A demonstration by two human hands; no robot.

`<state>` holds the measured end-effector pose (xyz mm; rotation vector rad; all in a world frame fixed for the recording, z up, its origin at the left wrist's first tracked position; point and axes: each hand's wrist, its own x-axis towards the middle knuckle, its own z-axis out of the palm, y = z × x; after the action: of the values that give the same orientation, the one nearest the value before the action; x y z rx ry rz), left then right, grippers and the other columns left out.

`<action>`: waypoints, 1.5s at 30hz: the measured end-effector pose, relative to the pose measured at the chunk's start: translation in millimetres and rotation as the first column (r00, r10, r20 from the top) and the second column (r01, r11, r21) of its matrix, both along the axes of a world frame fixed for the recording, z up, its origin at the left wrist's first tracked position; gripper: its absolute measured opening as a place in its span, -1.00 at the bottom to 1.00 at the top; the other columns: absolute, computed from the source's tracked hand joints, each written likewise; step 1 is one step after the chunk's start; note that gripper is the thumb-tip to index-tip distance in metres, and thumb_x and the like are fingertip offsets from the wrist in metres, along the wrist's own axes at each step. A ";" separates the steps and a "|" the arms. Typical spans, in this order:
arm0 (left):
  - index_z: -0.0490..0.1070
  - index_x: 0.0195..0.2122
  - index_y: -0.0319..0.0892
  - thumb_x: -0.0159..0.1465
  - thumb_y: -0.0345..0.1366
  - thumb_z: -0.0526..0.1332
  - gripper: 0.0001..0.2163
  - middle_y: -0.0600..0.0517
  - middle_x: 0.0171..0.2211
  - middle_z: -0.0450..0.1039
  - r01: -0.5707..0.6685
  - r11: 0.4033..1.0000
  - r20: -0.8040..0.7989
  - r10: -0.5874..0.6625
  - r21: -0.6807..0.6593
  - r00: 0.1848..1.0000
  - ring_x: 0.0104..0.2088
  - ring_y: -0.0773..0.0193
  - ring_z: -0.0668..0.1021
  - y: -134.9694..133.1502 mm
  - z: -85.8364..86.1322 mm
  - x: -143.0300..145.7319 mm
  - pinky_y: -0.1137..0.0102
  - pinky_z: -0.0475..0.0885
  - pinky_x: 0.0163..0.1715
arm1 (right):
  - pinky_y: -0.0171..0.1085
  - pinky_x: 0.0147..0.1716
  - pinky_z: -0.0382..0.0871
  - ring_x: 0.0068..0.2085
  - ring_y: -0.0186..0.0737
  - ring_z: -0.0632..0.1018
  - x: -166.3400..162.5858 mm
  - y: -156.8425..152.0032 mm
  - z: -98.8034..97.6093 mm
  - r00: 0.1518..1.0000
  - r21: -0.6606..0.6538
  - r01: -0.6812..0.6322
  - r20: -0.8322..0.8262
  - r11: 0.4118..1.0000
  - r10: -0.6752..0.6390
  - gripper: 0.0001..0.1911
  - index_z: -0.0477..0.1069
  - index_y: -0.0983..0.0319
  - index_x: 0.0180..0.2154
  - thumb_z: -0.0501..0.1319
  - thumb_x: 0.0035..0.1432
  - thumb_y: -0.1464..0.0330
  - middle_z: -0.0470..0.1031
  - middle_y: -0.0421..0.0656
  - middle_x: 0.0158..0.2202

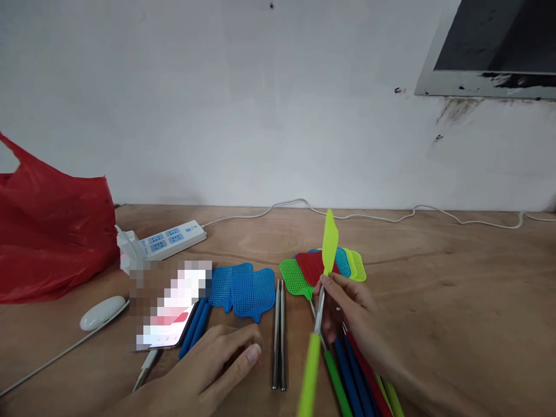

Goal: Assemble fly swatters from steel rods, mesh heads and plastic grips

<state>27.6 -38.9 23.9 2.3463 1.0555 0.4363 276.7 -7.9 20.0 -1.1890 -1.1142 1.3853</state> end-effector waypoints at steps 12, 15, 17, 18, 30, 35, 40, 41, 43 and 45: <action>0.33 -0.31 -0.15 0.46 -0.35 -0.06 -0.76 -0.03 -0.33 0.50 -0.120 0.931 -0.287 0.226 0.344 0.931 -0.33 0.10 0.55 17.7 -16.3 -7.3 0.29 0.34 -0.37 | -0.27 -0.53 -0.03 -0.53 -0.22 0.41 23.2 32.9 -3.1 0.086 0.210 -0.316 0.978 0.925 -0.193 -0.57 0.33 0.19 -0.52 -0.05 0.36 0.23 0.45 -0.17 -0.56; 0.35 -0.29 -0.16 0.44 -0.38 -0.05 -0.77 -0.05 -0.30 0.49 -0.122 0.893 -0.312 0.276 0.434 0.909 -0.29 0.08 0.53 21.7 -17.8 -10.3 0.25 0.39 -0.32 | -0.26 -0.54 -0.10 -0.50 -0.17 0.50 14.7 33.8 -2.6 -0.087 0.169 -0.327 0.974 0.930 -0.208 -0.61 0.37 0.20 -0.52 -0.01 0.34 0.29 0.53 -0.11 -0.51; 0.37 -0.28 -0.17 0.43 -0.40 -0.03 -0.78 -0.06 -0.28 0.48 -0.137 0.871 -0.334 0.320 0.472 0.887 -0.28 0.06 0.52 24.2 -17.8 -12.3 0.21 0.41 -0.28 | -0.26 -0.54 -0.13 -0.47 -0.12 0.54 11.2 33.8 -3.6 -0.116 0.177 -0.314 0.968 0.933 -0.223 -0.65 0.39 0.20 -0.52 0.03 0.30 0.32 0.55 -0.07 -0.49; 0.38 -0.27 -0.18 0.43 -0.40 -0.03 -0.78 -0.08 -0.27 0.47 -0.147 0.864 -0.344 0.341 0.481 0.875 -0.26 0.05 0.51 25.2 -17.6 -13.1 0.18 0.42 -0.26 | -0.25 -0.55 -0.14 -0.47 -0.09 0.55 10.5 33.8 -4.5 -0.132 0.182 -0.305 0.964 0.935 -0.230 -0.66 0.40 0.21 -0.52 0.05 0.28 0.33 0.55 -0.05 -0.49; 0.33 0.18 -0.21 0.45 -0.32 0.04 -0.68 -0.17 0.16 0.42 -0.104 0.884 -0.299 0.262 0.456 0.918 0.11 -0.08 0.48 25.4 -31.6 -15.8 -0.01 0.42 0.05 | -0.20 -0.32 0.24 -0.27 -0.08 0.54 3.8 21.3 -12.6 0.145 0.425 -0.637 0.885 0.643 -0.442 -0.86 0.46 0.21 -0.25 0.11 0.26 0.40 0.56 -0.09 -0.32; 0.38 0.15 -0.22 0.45 -0.26 0.04 -0.68 -0.18 0.19 0.40 -0.133 0.863 -0.269 0.293 0.487 0.918 0.15 -0.11 0.46 26.9 -39.5 -18.7 -0.01 0.43 0.07 | -0.16 -0.18 0.27 -0.12 -0.06 0.49 -4.1 6.7 -19.0 0.258 0.328 -0.761 0.945 0.560 -0.203 -0.74 0.43 0.08 -0.01 0.14 0.29 0.38 0.53 -0.15 -0.17; 0.34 0.19 -0.24 0.46 -0.21 0.03 -0.64 -0.22 0.23 0.35 -0.140 0.855 -0.273 0.308 0.499 0.911 0.20 -0.13 0.42 29.9 -45.1 -20.8 -0.02 0.41 0.11 | -0.12 -0.12 0.28 -0.12 -0.08 0.48 -8.9 1.6 -19.0 0.283 0.274 -0.773 0.956 0.572 -0.075 -0.77 0.42 0.12 -0.02 0.12 0.31 0.36 0.50 -0.14 -0.14; 0.33 0.20 -0.25 0.46 -0.20 0.03 -0.63 -0.22 0.23 0.34 -0.143 0.854 -0.275 0.313 0.501 0.909 0.21 -0.13 0.41 30.1 -45.8 -20.9 -0.03 0.41 0.12 | -0.12 -0.12 0.28 -0.13 -0.09 0.48 -9.5 1.5 -18.6 0.286 0.265 -0.773 0.957 0.577 -0.057 -0.78 0.42 0.13 -0.04 0.12 0.31 0.37 0.49 -0.14 -0.14; 0.33 0.20 -0.27 0.46 -0.19 0.04 -0.62 -0.24 0.25 0.32 -0.152 0.847 -0.271 0.326 0.509 0.906 0.23 -0.15 0.38 29.5 -46.6 -20.8 -0.04 0.39 0.14 | -0.13 -0.14 0.27 -0.14 -0.09 0.47 -10.3 1.4 -17.7 0.288 0.251 -0.770 0.957 0.587 -0.033 -0.83 0.43 0.14 -0.09 0.12 0.31 0.36 0.48 -0.14 -0.15; 0.33 0.20 -0.24 0.45 -0.16 0.05 -0.62 -0.22 0.29 0.26 -0.167 0.836 -0.256 0.341 0.523 0.904 0.27 -0.17 0.32 27.6 -46.9 -20.2 -0.09 0.32 0.18 | -0.15 -0.20 0.26 -0.16 -0.10 0.46 -11.0 1.4 -16.7 0.283 0.234 -0.770 0.959 0.593 -0.010 -0.87 0.42 0.15 -0.16 0.12 0.31 0.36 0.47 -0.15 -0.18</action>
<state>7.4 -11.3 -23.1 2.8077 1.5989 0.4474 265.7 -6.5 3.3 -1.0371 -2.6825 0.3086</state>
